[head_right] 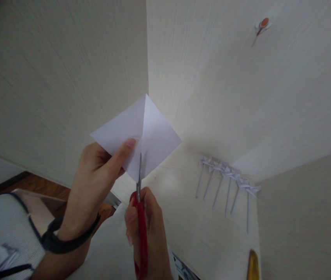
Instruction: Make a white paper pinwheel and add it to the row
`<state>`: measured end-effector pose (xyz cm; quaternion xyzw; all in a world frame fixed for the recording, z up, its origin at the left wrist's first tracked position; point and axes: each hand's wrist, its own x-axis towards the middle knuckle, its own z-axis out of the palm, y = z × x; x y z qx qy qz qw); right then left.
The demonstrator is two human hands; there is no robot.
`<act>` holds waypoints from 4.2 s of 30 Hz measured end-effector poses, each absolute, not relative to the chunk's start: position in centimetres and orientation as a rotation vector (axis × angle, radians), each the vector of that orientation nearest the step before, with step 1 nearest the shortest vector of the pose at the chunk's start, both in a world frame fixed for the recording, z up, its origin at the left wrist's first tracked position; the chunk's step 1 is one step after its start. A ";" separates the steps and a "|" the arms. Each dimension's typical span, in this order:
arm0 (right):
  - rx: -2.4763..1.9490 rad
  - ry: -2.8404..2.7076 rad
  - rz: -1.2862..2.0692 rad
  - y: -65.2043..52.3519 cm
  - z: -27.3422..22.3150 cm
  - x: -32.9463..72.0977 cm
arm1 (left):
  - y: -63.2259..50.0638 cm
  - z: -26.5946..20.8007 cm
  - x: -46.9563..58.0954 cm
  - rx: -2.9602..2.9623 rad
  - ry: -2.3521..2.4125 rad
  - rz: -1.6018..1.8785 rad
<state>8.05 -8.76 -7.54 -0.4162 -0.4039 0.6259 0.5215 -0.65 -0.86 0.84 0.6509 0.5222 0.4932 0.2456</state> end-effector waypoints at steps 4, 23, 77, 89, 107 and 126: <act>-1.004 -0.968 1.470 -8.2 -7.8 7.6 | -0.7 0.9 -0.8 1.819 1.416 1.324; -1.004 -0.949 1.469 -7.3 -8.7 7.1 | -0.7 0.9 -0.9 1.812 1.462 1.264; -1.102 -0.984 1.404 -8.2 -6.8 7.5 | -0.6 0.9 -0.9 1.839 1.442 1.261; -1.101 -0.964 1.438 -8.1 -6.7 7.7 | -0.7 1.0 -1.0 1.858 1.428 1.270; -1.058 -0.971 1.403 -8.2 -7.5 7.6 | -0.7 1.1 -1.0 1.843 1.422 1.274; -1.079 -0.970 1.439 -8.4 -7.6 7.8 | -0.8 0.7 -1.1 1.834 1.454 1.255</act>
